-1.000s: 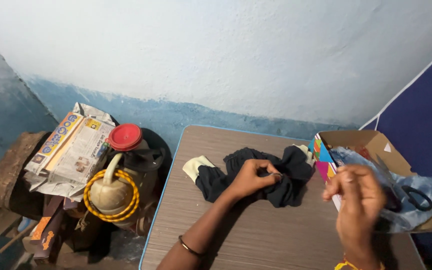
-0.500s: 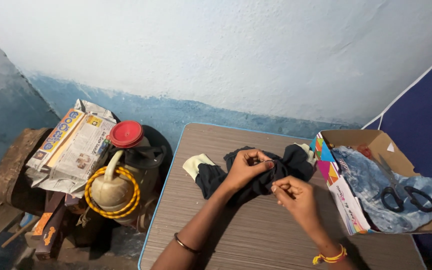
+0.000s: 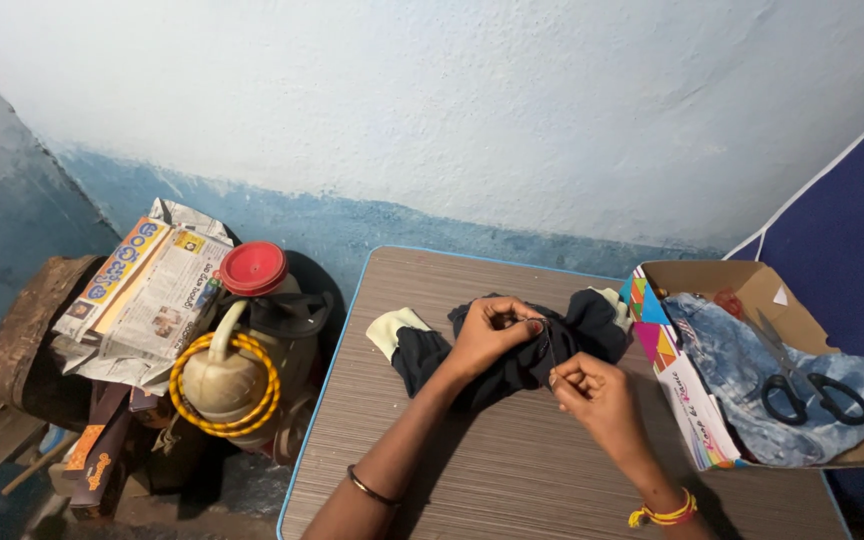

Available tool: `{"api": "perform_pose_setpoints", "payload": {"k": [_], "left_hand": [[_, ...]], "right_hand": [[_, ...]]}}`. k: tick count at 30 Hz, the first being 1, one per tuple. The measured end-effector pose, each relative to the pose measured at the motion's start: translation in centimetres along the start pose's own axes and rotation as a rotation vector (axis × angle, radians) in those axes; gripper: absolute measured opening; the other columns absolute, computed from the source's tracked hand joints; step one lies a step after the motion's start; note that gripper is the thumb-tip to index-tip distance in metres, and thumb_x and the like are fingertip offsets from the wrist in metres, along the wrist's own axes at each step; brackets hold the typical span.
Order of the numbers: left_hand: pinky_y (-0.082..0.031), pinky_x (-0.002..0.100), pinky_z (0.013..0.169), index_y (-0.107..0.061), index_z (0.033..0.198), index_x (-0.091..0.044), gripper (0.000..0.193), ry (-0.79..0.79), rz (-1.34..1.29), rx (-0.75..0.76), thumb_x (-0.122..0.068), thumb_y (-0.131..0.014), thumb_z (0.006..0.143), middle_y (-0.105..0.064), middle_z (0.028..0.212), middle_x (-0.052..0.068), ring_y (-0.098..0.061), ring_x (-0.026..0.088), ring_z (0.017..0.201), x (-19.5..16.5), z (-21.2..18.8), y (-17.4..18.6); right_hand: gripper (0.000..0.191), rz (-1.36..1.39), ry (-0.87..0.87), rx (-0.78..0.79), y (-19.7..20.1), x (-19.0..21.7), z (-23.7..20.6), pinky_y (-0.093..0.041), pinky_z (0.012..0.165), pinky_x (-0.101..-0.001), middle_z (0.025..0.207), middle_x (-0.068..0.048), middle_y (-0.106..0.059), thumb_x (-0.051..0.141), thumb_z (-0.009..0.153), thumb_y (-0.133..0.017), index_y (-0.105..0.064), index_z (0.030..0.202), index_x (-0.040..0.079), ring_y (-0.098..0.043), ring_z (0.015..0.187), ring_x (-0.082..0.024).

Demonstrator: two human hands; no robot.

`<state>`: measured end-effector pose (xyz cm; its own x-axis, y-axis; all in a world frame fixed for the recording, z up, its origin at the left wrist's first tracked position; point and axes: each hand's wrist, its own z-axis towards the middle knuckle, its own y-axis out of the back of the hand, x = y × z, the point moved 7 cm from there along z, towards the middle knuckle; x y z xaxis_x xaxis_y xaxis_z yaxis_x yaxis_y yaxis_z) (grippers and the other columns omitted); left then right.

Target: The person hand-sews a dark garment at a small table, repeatedly pushing a needle and thread through the fabric and pulling the thread taut. They briefly handle a red thread spool, reposition the garment, and continue stitching, with scissors resting on the table.

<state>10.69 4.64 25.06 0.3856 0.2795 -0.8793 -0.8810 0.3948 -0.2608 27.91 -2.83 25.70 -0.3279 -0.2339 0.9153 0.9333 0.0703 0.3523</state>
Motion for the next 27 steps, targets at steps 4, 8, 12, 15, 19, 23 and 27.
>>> {"api": "perform_pose_setpoints", "payload": {"k": [4,8,12,15,19,23,27], "left_hand": [[-0.046,0.019,0.065,-0.079,0.097,-0.003,0.009,0.005,0.027,-0.008,-0.009,-0.076,0.092,-0.073,0.081,-0.001,-0.058,0.001,0.071,-0.9,-1.0,0.6],[-0.044,0.019,0.063,-0.079,0.097,-0.003,0.009,0.010,0.055,-0.020,-0.010,-0.076,0.091,-0.072,0.080,-0.001,-0.057,0.001,0.069,-1.1,-1.0,1.2],[-0.047,0.019,0.065,-0.078,0.096,-0.003,0.009,0.014,0.047,-0.020,-0.011,-0.075,0.091,-0.074,0.082,-0.002,-0.060,0.001,0.071,0.1,0.2,1.8],[-0.046,0.019,0.065,-0.078,0.094,-0.002,0.008,0.008,0.058,-0.032,-0.009,-0.076,0.091,-0.073,0.082,-0.001,-0.059,0.002,0.071,1.2,1.0,2.1],[-0.048,0.019,0.068,-0.075,0.091,-0.002,0.007,-0.011,-0.058,-0.030,-0.008,-0.075,0.092,-0.073,0.084,0.000,-0.060,0.002,0.073,2.4,1.2,2.0],[-0.050,0.019,0.071,-0.074,0.089,-0.002,0.006,-0.033,-0.143,-0.020,-0.006,-0.074,0.093,-0.074,0.085,0.000,-0.063,0.002,0.076,2.6,0.9,1.2],[-0.042,0.018,0.063,-0.074,0.090,-0.001,0.007,-0.038,-0.109,-0.008,-0.005,-0.075,0.095,-0.069,0.081,-0.003,-0.054,0.000,0.070,2.1,0.1,0.4]], "right_hand": [[0.004,-0.019,0.008,0.021,-1.0,0.8,-0.6,-0.053,0.055,-0.0227,0.068,-0.001,-0.065,-0.001,0.088,-0.070,-0.069,0.086,-0.003,-0.060,0.062,-0.004],[0.004,-0.024,0.025,0.038,-1.8,1.2,-0.2,-0.052,0.055,-0.0229,0.068,-0.001,-0.064,-0.001,0.088,-0.070,-0.069,0.085,-0.004,-0.059,0.062,-0.004],[0.004,-0.057,0.006,0.016,-1.4,0.1,1.3,-0.051,0.054,-0.0222,0.068,-0.001,-0.066,0.000,0.088,-0.071,-0.070,0.086,-0.003,-0.061,0.060,-0.005],[0.004,-0.035,0.011,0.006,-1.5,-1.0,2.2,-0.051,0.054,-0.0217,0.069,-0.001,-0.066,0.001,0.088,-0.071,-0.070,0.087,-0.003,-0.061,0.061,-0.005],[0.005,-0.006,0.035,-0.036,-1.9,-2.1,2.5,-0.052,0.054,-0.0213,0.070,-0.001,-0.066,0.002,0.089,-0.071,-0.070,0.088,-0.003,-0.060,0.060,-0.005],[0.005,0.021,0.044,-0.060,-1.9,-1.8,1.8,-0.053,0.056,-0.0207,0.073,-0.001,-0.067,0.003,0.089,-0.071,-0.070,0.090,-0.002,-0.060,0.061,-0.004],[0.006,0.038,0.068,-0.112,-1.7,-1.0,0.7,-0.051,0.055,-0.0210,0.074,-0.001,-0.067,0.003,0.091,-0.070,-0.070,0.090,-0.003,-0.061,0.062,-0.005]]}}
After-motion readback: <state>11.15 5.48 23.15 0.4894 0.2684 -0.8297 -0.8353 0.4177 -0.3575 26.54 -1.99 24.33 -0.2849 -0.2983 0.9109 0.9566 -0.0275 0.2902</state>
